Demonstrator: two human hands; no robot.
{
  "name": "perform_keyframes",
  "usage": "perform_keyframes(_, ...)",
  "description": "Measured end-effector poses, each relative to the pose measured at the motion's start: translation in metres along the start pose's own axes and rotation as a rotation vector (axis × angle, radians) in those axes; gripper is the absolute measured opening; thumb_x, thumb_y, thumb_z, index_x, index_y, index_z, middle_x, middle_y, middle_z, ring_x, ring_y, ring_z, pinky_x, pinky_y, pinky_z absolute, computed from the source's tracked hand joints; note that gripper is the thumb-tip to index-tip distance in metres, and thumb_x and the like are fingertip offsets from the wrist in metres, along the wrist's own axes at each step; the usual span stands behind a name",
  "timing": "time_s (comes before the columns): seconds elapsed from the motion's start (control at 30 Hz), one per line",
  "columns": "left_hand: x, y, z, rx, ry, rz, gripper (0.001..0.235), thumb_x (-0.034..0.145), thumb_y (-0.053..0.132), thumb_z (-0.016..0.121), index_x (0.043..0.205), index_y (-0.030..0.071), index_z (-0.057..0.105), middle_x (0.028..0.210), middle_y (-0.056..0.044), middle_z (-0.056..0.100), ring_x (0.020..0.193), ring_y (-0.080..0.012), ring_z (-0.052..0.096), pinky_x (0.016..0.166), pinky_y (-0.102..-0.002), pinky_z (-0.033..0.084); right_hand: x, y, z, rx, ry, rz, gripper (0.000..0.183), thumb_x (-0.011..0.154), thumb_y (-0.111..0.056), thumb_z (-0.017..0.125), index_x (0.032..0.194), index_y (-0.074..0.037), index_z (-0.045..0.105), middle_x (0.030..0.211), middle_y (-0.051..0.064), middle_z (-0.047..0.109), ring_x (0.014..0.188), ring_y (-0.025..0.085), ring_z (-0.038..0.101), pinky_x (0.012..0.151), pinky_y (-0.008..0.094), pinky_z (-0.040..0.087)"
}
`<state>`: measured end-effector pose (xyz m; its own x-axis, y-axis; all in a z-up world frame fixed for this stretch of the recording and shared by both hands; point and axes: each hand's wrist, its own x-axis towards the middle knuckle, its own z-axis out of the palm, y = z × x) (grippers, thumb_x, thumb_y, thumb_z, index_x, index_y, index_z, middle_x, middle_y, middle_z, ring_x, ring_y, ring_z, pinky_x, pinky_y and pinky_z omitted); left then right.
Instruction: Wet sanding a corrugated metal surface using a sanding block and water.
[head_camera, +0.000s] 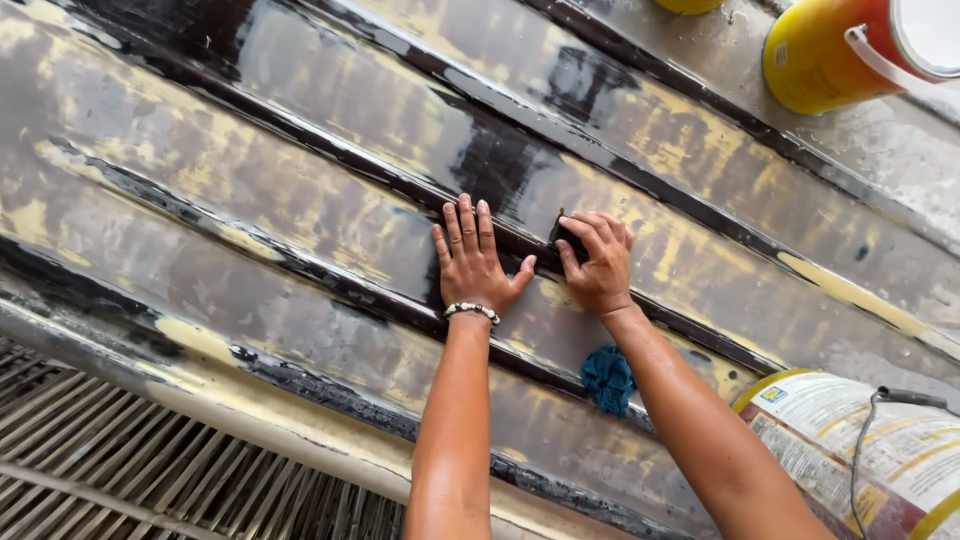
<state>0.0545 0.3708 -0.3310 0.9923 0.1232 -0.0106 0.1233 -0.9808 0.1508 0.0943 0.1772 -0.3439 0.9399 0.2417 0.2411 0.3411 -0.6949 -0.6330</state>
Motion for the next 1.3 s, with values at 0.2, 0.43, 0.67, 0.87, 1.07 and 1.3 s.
perform_keyframes(0.2,0.004,-0.002,0.001,-0.003,0.006,-0.006,0.111,0.085,0.072,0.058,0.162,0.001,0.022,0.17,-0.023,0.016,0.158,-0.0416,0.011,0.127,-0.058,0.008,0.005,-0.001,0.008,0.007,-0.021,0.063,0.026,0.085,-0.021,0.081,0.109,-0.019,0.072,0.12,0.001,0.069,0.119,0.029,0.057,0.104,0.045,0.032)
perform_keyframes(0.43,0.003,-0.002,-0.002,-0.004,-0.018,-0.001,0.11,0.081,0.069,0.061,0.161,0.003,0.025,0.169,-0.022,0.019,0.158,-0.0401,0.013,0.127,-0.058,0.008,0.041,-0.034,0.031,0.077,-0.061,0.014,0.023,0.085,-0.023,0.081,0.106,-0.017,0.074,0.113,0.003,0.069,0.117,0.029,0.058,0.098,0.046,0.034)
perform_keyframes(0.67,0.003,-0.003,0.0,-0.044,0.036,-0.003,0.11,0.084,0.071,0.059,0.161,0.0,0.025,0.169,-0.023,0.018,0.158,-0.0417,0.012,0.127,-0.059,0.008,0.002,-0.007,0.012,0.002,0.016,0.027,0.016,0.089,-0.019,0.079,0.104,-0.015,0.075,0.116,0.006,0.068,0.115,0.031,0.058,0.1,0.047,0.038)
perform_keyframes(0.87,0.001,0.002,0.0,-0.029,-0.006,0.003,0.11,0.084,0.072,0.059,0.162,0.002,0.023,0.17,-0.023,0.018,0.159,-0.0408,0.011,0.128,-0.058,0.007,0.052,-0.03,0.022,0.05,-0.073,-0.034,0.015,0.089,-0.02,0.08,0.101,-0.014,0.074,0.108,0.005,0.067,0.111,0.03,0.059,0.094,0.046,0.041)
perform_keyframes(1.07,0.005,-0.003,0.0,-0.037,0.014,-0.005,0.111,0.084,0.071,0.06,0.162,0.001,0.023,0.169,-0.023,0.017,0.158,-0.0415,0.011,0.127,-0.059,0.007,0.027,-0.008,0.008,0.027,-0.112,-0.037,0.015,0.085,-0.017,0.078,0.1,-0.013,0.075,0.107,0.006,0.066,0.109,0.031,0.057,0.093,0.046,0.041)
perform_keyframes(1.3,0.004,0.001,-0.005,-0.032,-0.073,-0.023,0.111,0.078,0.07,0.06,0.16,0.002,0.026,0.168,-0.022,0.018,0.157,-0.0405,0.012,0.126,-0.058,0.008,0.061,-0.043,0.027,0.094,-0.104,-0.113,0.014,0.088,-0.018,0.078,0.1,-0.012,0.074,0.106,0.006,0.066,0.109,0.03,0.059,0.093,0.045,0.041)
